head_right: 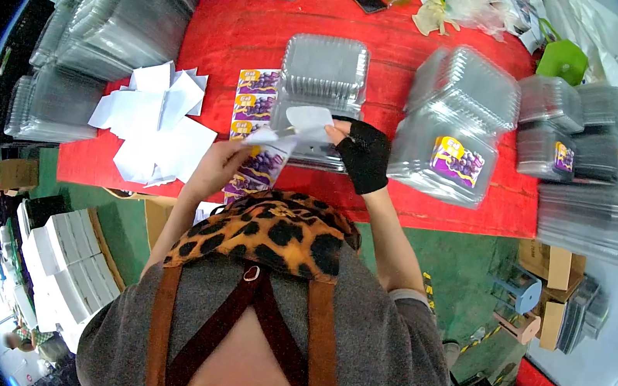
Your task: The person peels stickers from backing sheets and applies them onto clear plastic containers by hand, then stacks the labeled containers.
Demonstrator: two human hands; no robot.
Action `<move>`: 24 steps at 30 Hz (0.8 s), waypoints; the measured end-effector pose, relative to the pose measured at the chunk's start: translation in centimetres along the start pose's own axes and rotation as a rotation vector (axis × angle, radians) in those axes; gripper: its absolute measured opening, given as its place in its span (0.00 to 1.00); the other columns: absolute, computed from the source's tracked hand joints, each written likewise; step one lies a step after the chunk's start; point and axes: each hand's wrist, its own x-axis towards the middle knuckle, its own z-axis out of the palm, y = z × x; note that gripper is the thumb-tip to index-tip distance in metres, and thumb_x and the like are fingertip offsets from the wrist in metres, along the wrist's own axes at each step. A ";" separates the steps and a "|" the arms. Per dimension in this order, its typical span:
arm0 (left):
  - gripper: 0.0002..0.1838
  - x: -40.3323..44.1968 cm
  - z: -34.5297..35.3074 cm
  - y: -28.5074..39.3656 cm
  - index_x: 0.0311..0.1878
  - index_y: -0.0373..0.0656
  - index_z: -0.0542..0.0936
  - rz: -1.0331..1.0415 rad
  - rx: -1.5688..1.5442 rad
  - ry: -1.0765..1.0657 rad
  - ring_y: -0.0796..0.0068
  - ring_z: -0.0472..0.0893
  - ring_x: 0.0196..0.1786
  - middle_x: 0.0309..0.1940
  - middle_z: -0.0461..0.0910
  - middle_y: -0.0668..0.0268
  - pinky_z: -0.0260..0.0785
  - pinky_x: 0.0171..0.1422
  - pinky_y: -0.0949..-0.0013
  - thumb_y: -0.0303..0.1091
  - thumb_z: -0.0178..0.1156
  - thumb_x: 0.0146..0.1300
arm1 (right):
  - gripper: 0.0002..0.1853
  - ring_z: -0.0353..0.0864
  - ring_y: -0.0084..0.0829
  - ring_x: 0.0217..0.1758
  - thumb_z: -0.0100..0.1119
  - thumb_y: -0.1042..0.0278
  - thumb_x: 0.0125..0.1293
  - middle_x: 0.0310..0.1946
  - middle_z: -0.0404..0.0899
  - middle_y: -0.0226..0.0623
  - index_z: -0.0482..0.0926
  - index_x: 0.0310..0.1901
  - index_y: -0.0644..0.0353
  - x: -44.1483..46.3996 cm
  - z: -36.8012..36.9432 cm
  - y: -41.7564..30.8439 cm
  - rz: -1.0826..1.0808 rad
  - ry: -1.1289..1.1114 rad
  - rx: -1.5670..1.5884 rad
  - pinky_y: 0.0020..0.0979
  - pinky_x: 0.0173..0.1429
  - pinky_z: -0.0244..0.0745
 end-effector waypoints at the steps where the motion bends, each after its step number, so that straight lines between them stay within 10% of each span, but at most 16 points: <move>1: 0.14 0.2 -0.1 -1.6 0.54 0.36 0.78 -0.066 -0.027 0.018 0.57 0.84 0.41 0.39 0.84 0.52 0.74 0.46 0.62 0.32 0.52 0.71 | 0.09 0.86 0.27 0.39 0.69 0.69 0.62 0.34 0.87 0.39 0.87 0.41 0.63 0.1 0.6 0.7 -0.049 0.075 -0.023 0.27 0.46 0.78; 6: 0.14 0.2 -0.4 -6.0 0.49 0.32 0.81 -0.457 -0.751 0.229 0.74 0.84 0.39 0.38 0.85 0.60 0.77 0.46 0.70 0.34 0.55 0.72 | 0.09 0.86 0.33 0.42 0.68 0.70 0.61 0.40 0.86 0.42 0.86 0.42 0.62 0.5 1.6 1.7 -0.300 0.108 -0.101 0.31 0.48 0.79; 11: 0.22 0.4 -0.5 -9.2 0.55 0.29 0.75 -0.505 -1.244 0.399 0.65 0.86 0.43 0.46 0.83 0.55 0.80 0.49 0.64 0.42 0.55 0.72 | 0.09 0.84 0.45 0.45 0.63 0.71 0.61 0.43 0.85 0.43 0.82 0.43 0.58 1.2 1.7 4.3 -0.729 -0.095 -0.570 0.44 0.54 0.80; 24: 0.17 -0.2 0.2 -7.9 0.50 0.34 0.80 -0.432 -0.846 0.318 0.73 0.85 0.40 0.40 0.85 0.61 0.77 0.46 0.69 0.37 0.63 0.66 | 0.13 0.83 0.44 0.50 0.64 0.71 0.57 0.45 0.84 0.41 0.82 0.46 0.57 0.8 3.0 7.2 -0.796 -0.233 -0.713 0.44 0.58 0.78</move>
